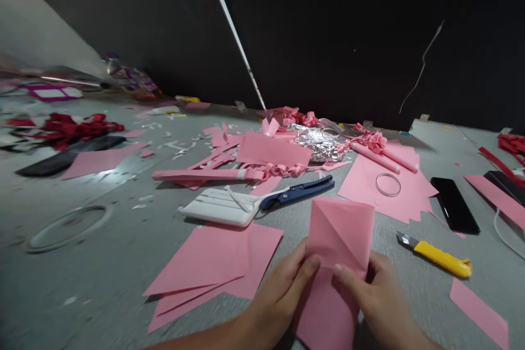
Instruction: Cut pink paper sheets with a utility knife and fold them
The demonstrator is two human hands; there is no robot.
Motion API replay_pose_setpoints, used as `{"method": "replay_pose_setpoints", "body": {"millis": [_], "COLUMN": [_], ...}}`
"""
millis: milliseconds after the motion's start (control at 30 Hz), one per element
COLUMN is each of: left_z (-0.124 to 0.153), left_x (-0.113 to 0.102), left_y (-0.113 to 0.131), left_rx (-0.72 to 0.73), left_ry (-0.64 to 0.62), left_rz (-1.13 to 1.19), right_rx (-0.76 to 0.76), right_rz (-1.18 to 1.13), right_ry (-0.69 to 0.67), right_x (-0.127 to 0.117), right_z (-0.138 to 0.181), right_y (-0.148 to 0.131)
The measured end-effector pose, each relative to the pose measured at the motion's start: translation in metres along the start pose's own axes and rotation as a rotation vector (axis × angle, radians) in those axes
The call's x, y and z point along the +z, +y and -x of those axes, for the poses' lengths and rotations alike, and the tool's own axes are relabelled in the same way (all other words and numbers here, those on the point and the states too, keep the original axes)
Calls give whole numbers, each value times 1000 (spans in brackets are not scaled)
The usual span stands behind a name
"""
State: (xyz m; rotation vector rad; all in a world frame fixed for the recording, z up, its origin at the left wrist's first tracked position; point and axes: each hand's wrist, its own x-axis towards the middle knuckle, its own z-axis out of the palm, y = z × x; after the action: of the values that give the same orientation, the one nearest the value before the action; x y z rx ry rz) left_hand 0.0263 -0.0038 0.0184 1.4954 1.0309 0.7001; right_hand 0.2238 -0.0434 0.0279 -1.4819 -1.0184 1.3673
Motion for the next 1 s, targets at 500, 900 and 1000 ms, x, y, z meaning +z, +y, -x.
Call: {"method": "replay_pose_setpoints", "body": {"millis": [500,900,1000], "left_z": [-4,-10,-11], "left_x": [9,5,4], "left_y": [3,-6,-8], "left_rx": [32,8,21], "left_ry": [35,105,128], "left_rz": [232,130,88], "right_rx": [-105,-48,-24], "right_rz": [-66,-176,-180], "right_ry": [-4,30,34], "right_x": [4,-1,-4], "right_z": [-5,-3,-7], "right_y": [13,23,29]}}
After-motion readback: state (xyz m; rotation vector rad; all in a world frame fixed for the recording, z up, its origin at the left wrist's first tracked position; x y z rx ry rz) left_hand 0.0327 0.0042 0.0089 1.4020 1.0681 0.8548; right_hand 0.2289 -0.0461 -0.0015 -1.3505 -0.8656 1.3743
